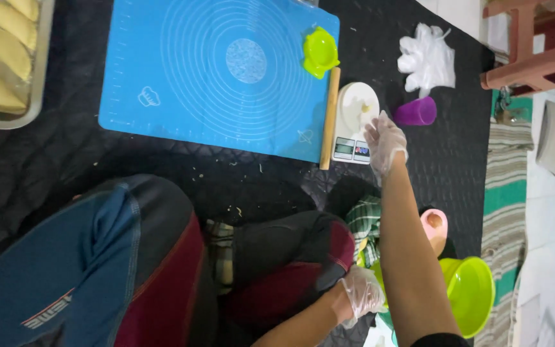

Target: Weighing dough portions on a digital scale and using a plastic mold to shape filled pastries on a floor-level workspace.

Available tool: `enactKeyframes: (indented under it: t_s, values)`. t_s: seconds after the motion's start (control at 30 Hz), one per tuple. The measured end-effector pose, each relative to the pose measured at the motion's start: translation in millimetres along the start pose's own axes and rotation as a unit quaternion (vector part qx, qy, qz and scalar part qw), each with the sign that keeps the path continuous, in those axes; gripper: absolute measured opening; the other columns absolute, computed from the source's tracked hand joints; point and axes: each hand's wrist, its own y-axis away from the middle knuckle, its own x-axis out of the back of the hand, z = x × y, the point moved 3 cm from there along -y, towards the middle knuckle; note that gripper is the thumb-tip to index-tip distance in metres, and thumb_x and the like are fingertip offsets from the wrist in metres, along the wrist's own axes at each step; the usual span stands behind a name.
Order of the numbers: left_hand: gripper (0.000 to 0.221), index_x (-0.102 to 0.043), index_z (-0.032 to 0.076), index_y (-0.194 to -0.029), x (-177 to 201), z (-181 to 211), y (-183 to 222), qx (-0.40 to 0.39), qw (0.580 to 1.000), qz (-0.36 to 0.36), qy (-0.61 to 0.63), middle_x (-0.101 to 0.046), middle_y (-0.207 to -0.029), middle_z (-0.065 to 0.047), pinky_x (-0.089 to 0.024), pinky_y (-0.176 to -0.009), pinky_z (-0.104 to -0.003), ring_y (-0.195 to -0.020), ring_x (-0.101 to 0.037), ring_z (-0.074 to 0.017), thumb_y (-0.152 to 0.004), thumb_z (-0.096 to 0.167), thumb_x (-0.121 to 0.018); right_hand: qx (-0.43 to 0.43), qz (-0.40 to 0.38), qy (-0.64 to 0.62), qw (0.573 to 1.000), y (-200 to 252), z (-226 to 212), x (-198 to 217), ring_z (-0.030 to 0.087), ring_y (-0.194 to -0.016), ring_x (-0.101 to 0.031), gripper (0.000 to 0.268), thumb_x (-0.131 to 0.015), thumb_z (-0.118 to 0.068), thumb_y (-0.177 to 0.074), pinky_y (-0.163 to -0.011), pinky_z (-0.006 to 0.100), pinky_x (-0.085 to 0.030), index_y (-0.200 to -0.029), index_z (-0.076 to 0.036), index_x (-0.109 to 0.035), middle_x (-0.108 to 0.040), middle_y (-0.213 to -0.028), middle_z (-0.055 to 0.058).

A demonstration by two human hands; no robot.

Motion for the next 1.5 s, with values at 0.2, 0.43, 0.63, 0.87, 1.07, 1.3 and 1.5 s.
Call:
enactKeyframes:
  t_s: [0.2,0.43,0.63,0.87,1.07,1.3,1.5]
  values:
    - [0.018,-0.065,0.014,-0.056,-67,-11,-18,-0.029,0.993,-0.043,-0.109,-0.052,-0.054,-0.004,-0.025,-0.050,-0.044,-0.051,-0.041,-0.0230,-0.071,0.021,-0.067,-0.035,-0.080,-0.067,0.994,88,-40,26,0.015,-0.091,-0.061,0.018,-0.059,-0.021,-0.105,-0.080,0.029,-0.054,-0.117,-0.008,-0.060,-0.065,-0.112,0.006]
    - [0.048,-0.063,0.005,-0.090,71,14,-28,0.116,0.958,0.260,-0.039,-0.055,-0.070,-0.004,-0.054,-0.067,-0.029,-0.067,-0.065,-0.0238,-0.103,0.050,-0.051,0.056,-0.224,-0.119,0.966,156,-11,124,0.022,-0.125,-0.065,0.043,-0.054,-0.041,-0.103,-0.109,0.044,-0.052,-0.142,-0.023,-0.059,-0.062,-0.147,0.003]
    - [0.060,-0.063,0.023,-0.111,86,17,-23,0.092,0.939,0.328,-0.045,-0.059,-0.088,0.005,-0.054,-0.062,-0.036,-0.075,-0.065,-0.0218,-0.085,0.076,-0.054,0.052,-0.186,-0.160,0.968,198,26,167,0.026,-0.125,-0.064,0.057,-0.052,-0.060,-0.096,-0.107,0.052,-0.051,-0.144,-0.029,-0.056,-0.058,-0.150,0.006]
    - [0.045,-0.060,0.019,-0.088,108,30,-6,0.008,0.962,0.272,-0.034,-0.058,-0.077,-0.002,-0.053,-0.060,-0.042,-0.072,-0.064,-0.0293,-0.090,0.063,-0.059,0.003,-0.091,-0.137,0.986,236,56,179,0.036,-0.130,-0.054,0.098,-0.048,-0.081,-0.076,-0.112,0.068,-0.036,-0.156,-0.024,-0.038,-0.047,-0.155,0.015]
    - [0.033,-0.054,0.020,-0.073,107,41,-12,-0.026,0.963,0.231,-0.134,-0.053,-0.067,-0.002,-0.050,-0.053,-0.041,-0.061,-0.058,-0.0250,-0.081,0.047,-0.071,0.033,-0.098,-0.177,0.979,255,62,182,0.034,-0.120,-0.060,0.084,-0.048,-0.076,-0.084,-0.110,0.070,-0.035,-0.154,-0.029,-0.038,-0.052,-0.148,0.015]
    - [0.045,-0.067,0.013,-0.075,132,52,1,-0.050,0.996,0.058,-0.047,-0.066,-0.074,-0.012,-0.052,-0.065,-0.049,-0.075,-0.066,-0.0339,-0.088,0.055,-0.059,0.078,-0.307,-0.314,0.895,252,67,196,0.045,-0.141,-0.045,0.060,-0.048,-0.068,-0.096,-0.112,0.080,-0.024,-0.145,-0.035,-0.057,-0.040,-0.162,0.018]
    - [0.050,-0.075,0.021,-0.066,123,45,-3,-0.043,0.995,-0.063,-0.068,-0.069,-0.062,-0.005,-0.058,-0.061,-0.045,-0.067,-0.070,-0.0294,-0.068,0.070,-0.063,0.053,-0.199,-0.250,0.946,256,69,203,0.044,-0.137,-0.049,0.061,-0.045,-0.077,-0.090,-0.110,0.080,-0.027,-0.138,-0.042,-0.057,-0.045,-0.155,0.017]
